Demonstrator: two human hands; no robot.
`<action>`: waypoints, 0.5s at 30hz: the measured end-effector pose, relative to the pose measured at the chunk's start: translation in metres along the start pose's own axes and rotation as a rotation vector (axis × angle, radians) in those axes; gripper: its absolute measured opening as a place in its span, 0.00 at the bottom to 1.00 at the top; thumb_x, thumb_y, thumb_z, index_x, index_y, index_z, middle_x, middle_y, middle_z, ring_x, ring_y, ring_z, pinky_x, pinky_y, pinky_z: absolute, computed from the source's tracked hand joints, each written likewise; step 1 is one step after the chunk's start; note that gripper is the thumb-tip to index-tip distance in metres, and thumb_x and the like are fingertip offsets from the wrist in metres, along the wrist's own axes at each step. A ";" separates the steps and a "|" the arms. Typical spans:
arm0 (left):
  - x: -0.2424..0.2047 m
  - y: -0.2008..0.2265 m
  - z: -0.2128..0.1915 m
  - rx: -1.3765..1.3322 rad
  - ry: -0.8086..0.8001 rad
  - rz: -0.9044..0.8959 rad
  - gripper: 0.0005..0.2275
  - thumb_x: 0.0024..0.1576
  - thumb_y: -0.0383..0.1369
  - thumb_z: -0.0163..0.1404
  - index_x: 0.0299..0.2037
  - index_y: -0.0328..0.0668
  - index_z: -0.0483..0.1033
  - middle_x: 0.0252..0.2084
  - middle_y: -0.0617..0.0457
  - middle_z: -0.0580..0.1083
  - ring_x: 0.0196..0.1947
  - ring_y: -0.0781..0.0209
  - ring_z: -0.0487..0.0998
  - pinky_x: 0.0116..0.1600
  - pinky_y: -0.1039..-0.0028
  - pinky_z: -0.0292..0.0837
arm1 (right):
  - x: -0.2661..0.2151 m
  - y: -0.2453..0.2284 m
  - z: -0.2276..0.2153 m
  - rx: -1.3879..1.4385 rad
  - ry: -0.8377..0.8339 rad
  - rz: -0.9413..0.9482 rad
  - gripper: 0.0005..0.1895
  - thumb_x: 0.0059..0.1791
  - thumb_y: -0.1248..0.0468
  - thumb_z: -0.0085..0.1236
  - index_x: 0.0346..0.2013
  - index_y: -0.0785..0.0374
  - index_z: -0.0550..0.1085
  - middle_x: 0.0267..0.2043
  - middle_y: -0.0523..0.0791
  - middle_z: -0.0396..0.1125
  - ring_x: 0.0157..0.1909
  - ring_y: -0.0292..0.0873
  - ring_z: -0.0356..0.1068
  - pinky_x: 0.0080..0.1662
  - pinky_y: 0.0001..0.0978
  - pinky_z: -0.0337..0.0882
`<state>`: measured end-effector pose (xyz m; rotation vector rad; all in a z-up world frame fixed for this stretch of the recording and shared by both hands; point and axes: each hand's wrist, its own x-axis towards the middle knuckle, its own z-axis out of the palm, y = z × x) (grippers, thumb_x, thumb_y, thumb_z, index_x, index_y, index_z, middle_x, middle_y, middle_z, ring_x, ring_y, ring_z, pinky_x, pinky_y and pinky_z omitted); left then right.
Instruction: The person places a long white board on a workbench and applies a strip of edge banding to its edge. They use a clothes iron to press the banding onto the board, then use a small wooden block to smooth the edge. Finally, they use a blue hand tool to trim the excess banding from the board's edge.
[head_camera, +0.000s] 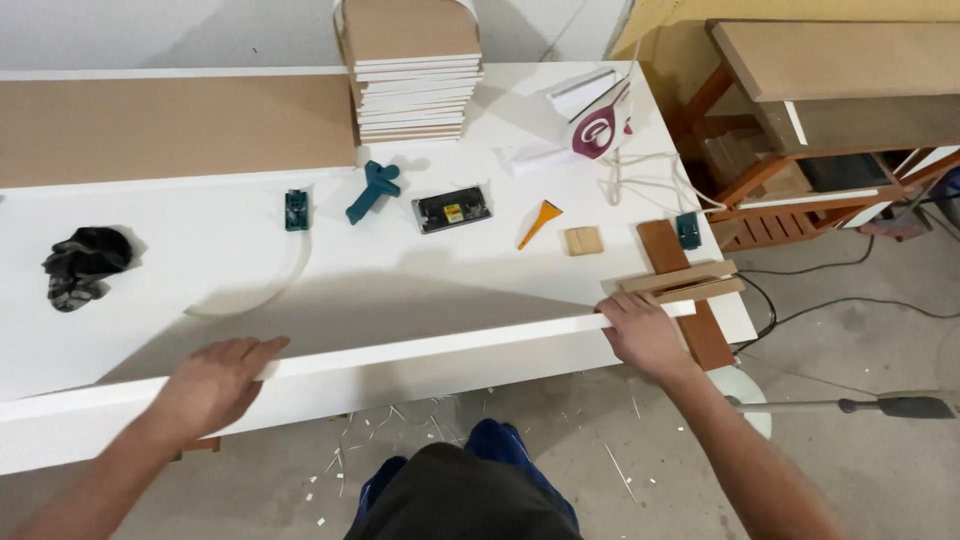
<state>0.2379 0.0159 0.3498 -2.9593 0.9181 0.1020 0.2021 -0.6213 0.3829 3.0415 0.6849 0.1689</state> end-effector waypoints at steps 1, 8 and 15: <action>-0.008 0.007 0.001 0.028 0.083 0.053 0.29 0.51 0.27 0.50 0.66 0.53 0.65 0.44 0.52 0.78 0.38 0.51 0.82 0.42 0.62 0.81 | -0.009 -0.006 0.004 0.026 0.111 0.010 0.18 0.44 0.62 0.62 0.46 0.60 0.71 0.47 0.48 0.70 0.54 0.53 0.69 0.61 0.50 0.60; -0.064 0.065 0.034 0.086 0.045 0.141 0.33 0.50 0.18 0.45 0.70 0.37 0.56 0.47 0.45 0.73 0.44 0.47 0.76 0.52 0.54 0.75 | -0.094 -0.168 0.054 1.523 0.789 1.240 0.16 0.58 0.53 0.47 0.43 0.64 0.64 0.38 0.52 0.67 0.43 0.49 0.73 0.44 0.38 0.73; -0.108 0.098 0.154 0.206 0.129 0.113 0.30 0.52 0.28 0.43 0.70 0.44 0.60 0.41 0.48 0.69 0.39 0.44 0.71 0.51 0.57 0.68 | -0.037 -0.219 0.084 2.021 0.868 1.938 0.19 0.49 0.61 0.60 0.55 0.56 0.71 0.52 0.49 0.70 0.49 0.49 0.69 0.51 0.45 0.75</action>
